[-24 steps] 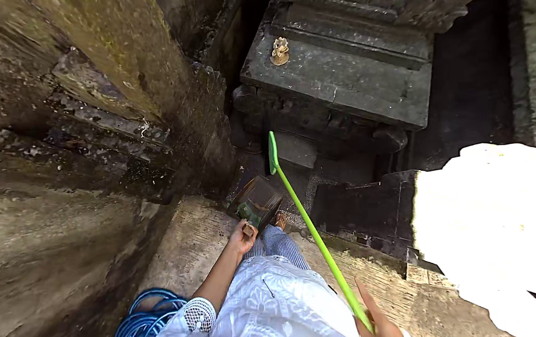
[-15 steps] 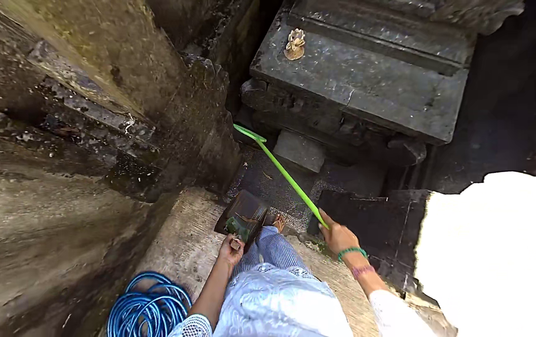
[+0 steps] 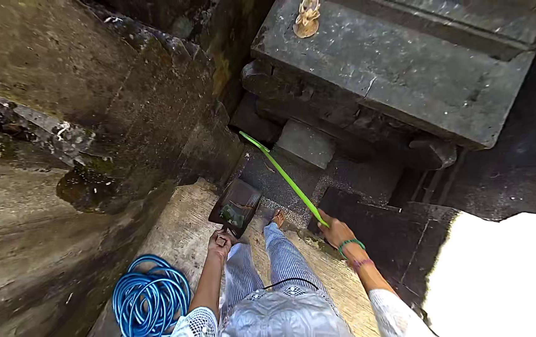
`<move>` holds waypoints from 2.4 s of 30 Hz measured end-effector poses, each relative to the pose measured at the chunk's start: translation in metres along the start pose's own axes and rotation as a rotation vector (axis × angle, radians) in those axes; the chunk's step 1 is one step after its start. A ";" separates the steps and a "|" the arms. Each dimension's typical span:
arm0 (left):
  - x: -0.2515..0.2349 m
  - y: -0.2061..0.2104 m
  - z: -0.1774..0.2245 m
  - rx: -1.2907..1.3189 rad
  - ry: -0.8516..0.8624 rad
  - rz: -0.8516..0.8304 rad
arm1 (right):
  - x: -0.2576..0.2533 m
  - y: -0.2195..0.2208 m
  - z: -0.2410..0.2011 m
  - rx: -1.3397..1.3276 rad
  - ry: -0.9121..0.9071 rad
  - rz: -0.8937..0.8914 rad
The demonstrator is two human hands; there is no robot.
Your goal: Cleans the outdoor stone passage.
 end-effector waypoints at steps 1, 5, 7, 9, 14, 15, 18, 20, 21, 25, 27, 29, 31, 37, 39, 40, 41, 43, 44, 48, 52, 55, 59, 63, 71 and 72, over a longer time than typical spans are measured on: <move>-0.002 0.004 0.000 0.000 0.011 0.001 | 0.018 -0.004 0.006 -0.029 -0.013 0.020; -0.019 0.020 0.000 -0.007 0.080 0.021 | 0.013 -0.025 -0.015 -0.035 -0.024 0.091; -0.028 0.032 -0.005 0.000 0.128 0.031 | -0.027 -0.031 -0.040 0.009 -0.015 0.092; -0.037 0.040 -0.006 0.005 0.176 0.032 | -0.068 -0.024 -0.064 0.015 -0.017 0.050; -0.060 0.052 0.003 -0.051 0.190 -0.058 | -0.072 0.040 -0.050 -0.076 0.003 -0.136; -0.064 0.053 0.007 -0.042 0.180 -0.052 | -0.054 0.052 -0.040 -0.102 -0.005 -0.163; -0.066 0.059 0.012 -0.002 0.172 -0.035 | 0.010 0.071 -0.004 -0.254 -0.018 -0.220; -0.066 0.060 0.010 0.004 0.188 -0.026 | 0.056 0.071 0.017 -0.366 0.004 -0.238; -0.065 0.061 0.008 0.005 0.198 -0.021 | 0.075 0.067 0.022 -0.395 0.022 -0.239; -0.064 0.061 -0.002 0.031 0.250 0.026 | 0.079 0.062 0.012 -0.380 0.015 -0.115; -0.064 0.062 -0.008 0.037 0.257 0.042 | 0.038 0.064 -0.005 -0.442 0.023 -0.093; -0.063 0.063 -0.009 0.042 0.256 0.051 | -0.002 0.074 -0.022 -0.560 0.036 -0.134; -0.063 0.065 -0.004 0.045 0.251 0.041 | -0.020 0.089 -0.034 -0.750 0.063 -0.236; -0.062 0.066 0.009 0.045 0.225 0.023 | 0.065 0.129 -0.011 -0.798 0.054 -0.429; -0.062 0.062 0.012 0.055 0.227 0.023 | 0.113 0.129 0.008 -0.775 0.035 -0.384; -0.062 0.060 0.013 0.058 0.227 0.024 | 0.131 0.129 0.015 -0.758 0.038 -0.350; -0.062 0.058 0.014 0.059 0.226 0.029 | 0.143 0.130 0.022 -0.725 0.042 -0.300; -0.062 0.050 0.017 0.056 0.213 0.039 | 0.150 0.133 0.028 -0.593 0.071 -0.194; -0.062 0.045 0.019 0.054 0.204 0.043 | 0.145 0.134 0.026 -0.498 0.086 -0.146; -0.055 0.030 0.028 0.054 0.170 0.045 | 0.107 0.156 -0.013 -0.247 0.145 -0.162; -0.049 0.025 0.040 0.031 0.146 0.022 | 0.105 0.209 -0.047 -0.340 0.097 -0.233; -0.044 0.018 0.054 -0.043 0.124 0.027 | 0.158 0.229 -0.054 -0.412 0.115 -0.190; -0.034 0.008 0.074 -0.154 0.146 0.035 | 0.209 0.226 -0.063 -0.315 0.186 -0.051; -0.026 0.010 0.077 -0.139 0.204 0.074 | 0.162 0.206 -0.092 -0.153 0.153 -0.081; -0.039 0.041 0.076 -0.086 0.224 0.083 | 0.110 0.245 -0.149 0.213 0.069 -0.371; -0.043 0.038 0.078 -0.085 0.226 0.089 | 0.124 0.246 -0.143 0.227 0.043 -0.384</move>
Point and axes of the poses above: each hand's wrist, its own x-axis away from the middle knuckle, its own y-axis out of the palm, z = x × y, the point moved 5 cm from there along -x, towards the middle knuckle, and after that the axes turned 15 degrees about x, right-handed, at the moved point
